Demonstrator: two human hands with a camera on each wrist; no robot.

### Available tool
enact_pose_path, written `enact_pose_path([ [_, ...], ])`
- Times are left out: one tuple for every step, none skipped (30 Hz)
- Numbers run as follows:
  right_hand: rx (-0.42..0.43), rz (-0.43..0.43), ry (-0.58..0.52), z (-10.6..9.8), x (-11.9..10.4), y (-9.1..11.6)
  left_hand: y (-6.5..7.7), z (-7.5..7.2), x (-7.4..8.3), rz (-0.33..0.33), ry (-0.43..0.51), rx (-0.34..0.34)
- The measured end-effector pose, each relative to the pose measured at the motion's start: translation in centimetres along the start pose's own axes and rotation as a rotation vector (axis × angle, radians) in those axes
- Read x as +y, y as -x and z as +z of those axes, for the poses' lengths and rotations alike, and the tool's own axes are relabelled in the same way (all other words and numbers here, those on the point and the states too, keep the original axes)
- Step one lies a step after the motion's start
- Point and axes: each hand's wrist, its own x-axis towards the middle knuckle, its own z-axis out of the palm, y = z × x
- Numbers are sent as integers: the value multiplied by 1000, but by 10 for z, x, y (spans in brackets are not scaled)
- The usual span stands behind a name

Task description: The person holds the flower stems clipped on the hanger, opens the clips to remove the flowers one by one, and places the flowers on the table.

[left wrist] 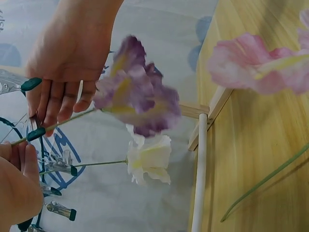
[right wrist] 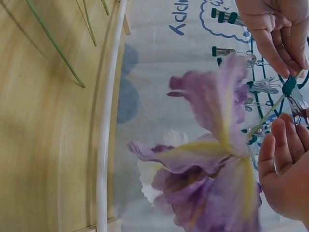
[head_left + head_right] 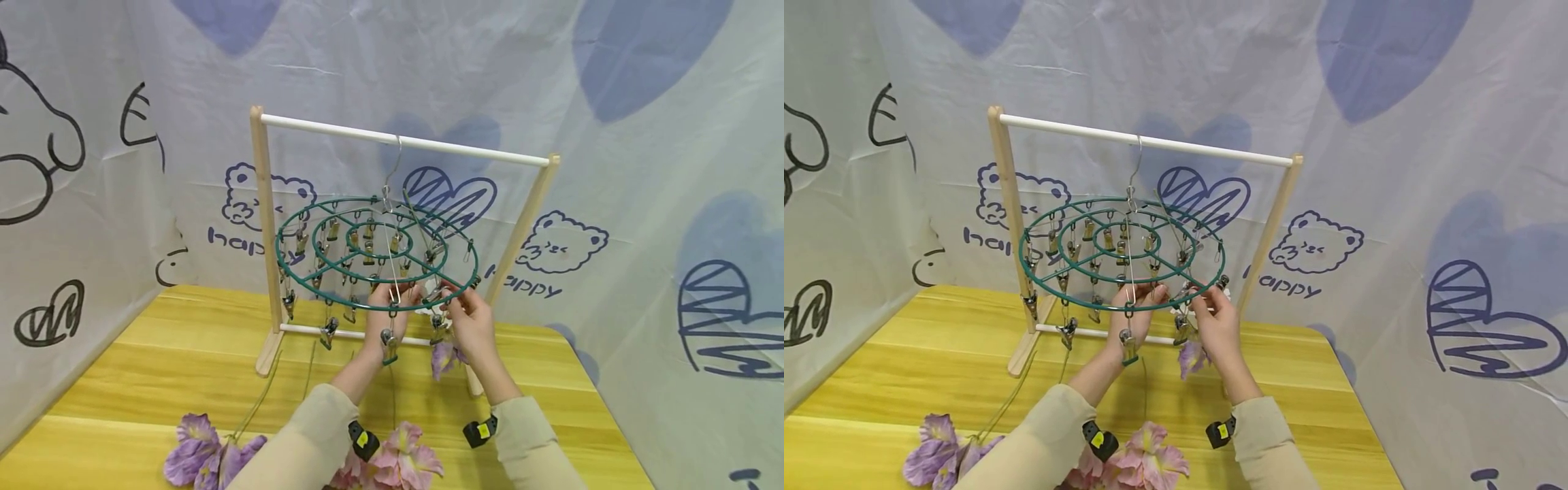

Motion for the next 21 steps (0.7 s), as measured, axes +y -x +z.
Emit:
enact_pose_path([
  [-1, 1, -2, 0, 0, 0, 0, -1, 0, -6, 12, -6],
  [0, 4, -2, -1, 0, 1, -1, -2, 0, -7, 24, -16],
  [2, 8, 0, -1, -1, 1, -1, -3, 0, -8, 21, -20],
  [3, 10, -1, -1, -2, 2, -1, -4, 0, -8, 25, -25],
  [2, 14, -1, -2, -2, 2, -2, -5, 1, -9, 37, -32],
  [0, 14, -6, -2, -3, 3, -3, -6, 1, -18, 53, -39],
  [-3, 15, -11, -3, -4, 4, -3, -6, 1, -20, 68, -41],
  [-8, 16, -11, -4, -4, 4, -3, -7, 2, -23, 76, -41],
  [-15, 15, -15, -4, -5, 4, -3, -7, 2, -29, 87, -39],
  [-22, 14, -23, -5, -5, 4, -4, -7, 3, -35, 104, -42],
  [-28, 13, -31, -5, -6, 5, -4, -7, 4, -42, 113, -40],
  [-32, 13, -37, -6, -6, 5, -4, -7, 5, -52, 119, -36],
  [-36, 12, -46, -6, -6, 5, -3, -7, 6, -64, 124, -34],
  [-39, 11, -54, -7, -6, 5, -3, -7, 7, -79, 123, -31],
  [-41, 9, -65, -7, -6, 5, -3, -7, 8, -91, 127, -29],
  [-41, 9, -70, -7, -6, 5, -2, -7, 9, -102, 129, -29],
  [-41, 10, -73, -7, -6, 5, -2, -8, 9, -116, 137, -29],
  [-41, 10, -75, -7, -6, 5, -1, -8, 10, -126, 149, -29],
  [-41, 11, -76, -7, -5, 5, 0, -8, 11, -136, 160, -29],
  [-42, 13, -77, -7, -5, 5, 0, -8, 12, -141, 170, -30],
  [-42, 16, -75, -7, -5, 5, 1, -9, 13, -145, 182, -31],
])
